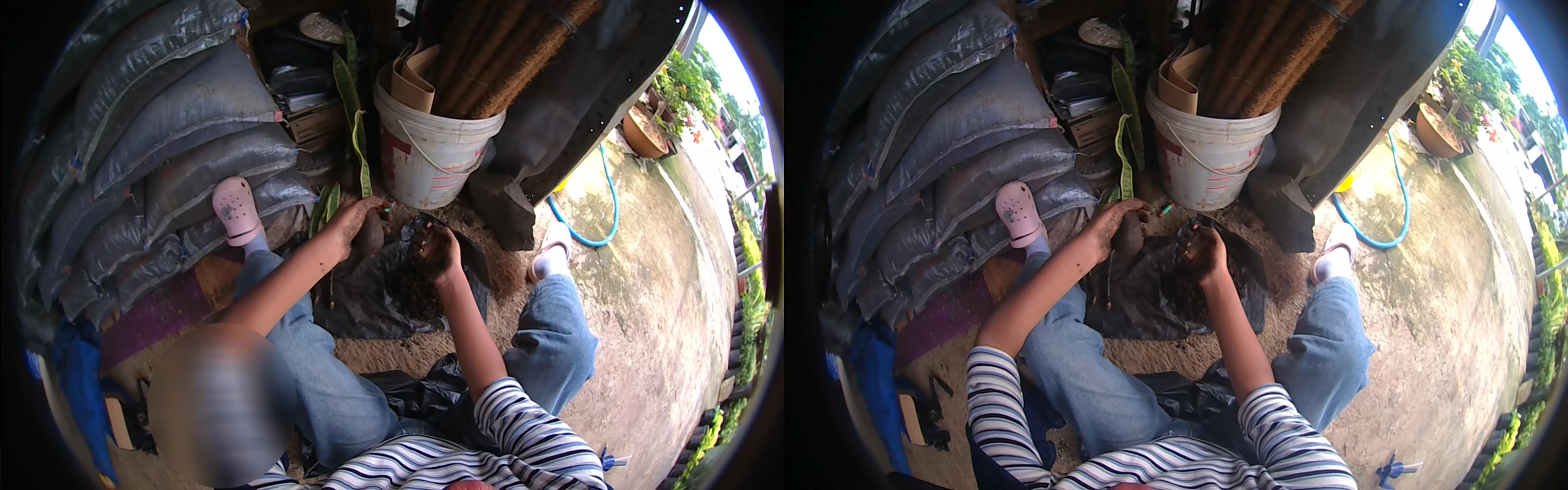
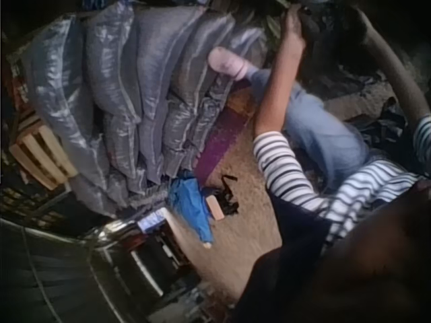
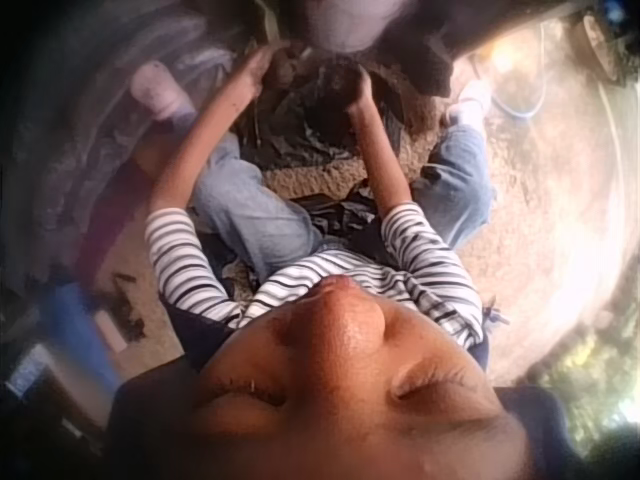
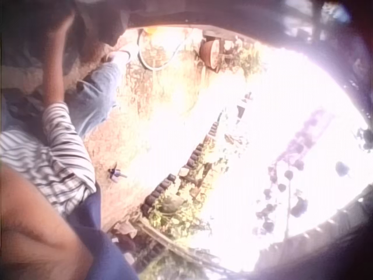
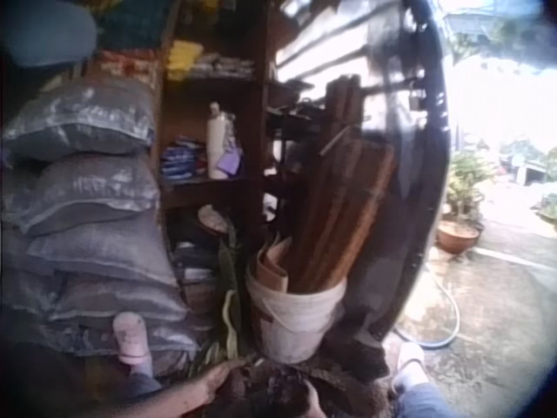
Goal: The person sits on the ground and repeatedly packs soil around a small plant held in a black plastic bag. They use both hands to press and shape the soil, occasionally adjusting the plant's position within the bag.
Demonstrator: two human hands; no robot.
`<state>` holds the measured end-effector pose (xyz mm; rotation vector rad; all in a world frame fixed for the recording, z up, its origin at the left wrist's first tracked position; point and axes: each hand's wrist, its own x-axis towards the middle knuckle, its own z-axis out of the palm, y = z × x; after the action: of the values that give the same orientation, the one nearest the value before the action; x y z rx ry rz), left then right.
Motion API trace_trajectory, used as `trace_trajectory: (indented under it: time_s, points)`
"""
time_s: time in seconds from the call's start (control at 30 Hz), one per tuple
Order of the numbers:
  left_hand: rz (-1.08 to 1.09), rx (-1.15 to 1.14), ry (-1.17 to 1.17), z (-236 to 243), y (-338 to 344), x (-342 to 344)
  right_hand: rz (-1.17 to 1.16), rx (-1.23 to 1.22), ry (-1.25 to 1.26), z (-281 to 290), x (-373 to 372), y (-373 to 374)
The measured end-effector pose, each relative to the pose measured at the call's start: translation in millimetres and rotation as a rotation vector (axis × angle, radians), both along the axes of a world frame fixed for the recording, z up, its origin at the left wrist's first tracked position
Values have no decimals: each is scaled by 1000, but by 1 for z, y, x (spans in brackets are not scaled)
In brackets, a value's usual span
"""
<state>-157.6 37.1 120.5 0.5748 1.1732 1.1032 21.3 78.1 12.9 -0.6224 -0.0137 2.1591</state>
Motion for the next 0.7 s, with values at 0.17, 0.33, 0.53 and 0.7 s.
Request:
trace_trajectory:
  time_s: [0.17,0.33,0.53,0.7]
  points:
    - [-44,13,12,-3,5,-1,149,141,321,-48,21,17]
    - [-27,-1,3,-6,0,-5,-43,-105,51,-13,5,3]
    - [-48,25,0,-4,1,-2,41,0,175,-24,8,9]
    - [-47,17,-2,-6,3,-2,124,225,227,-40,16,10]
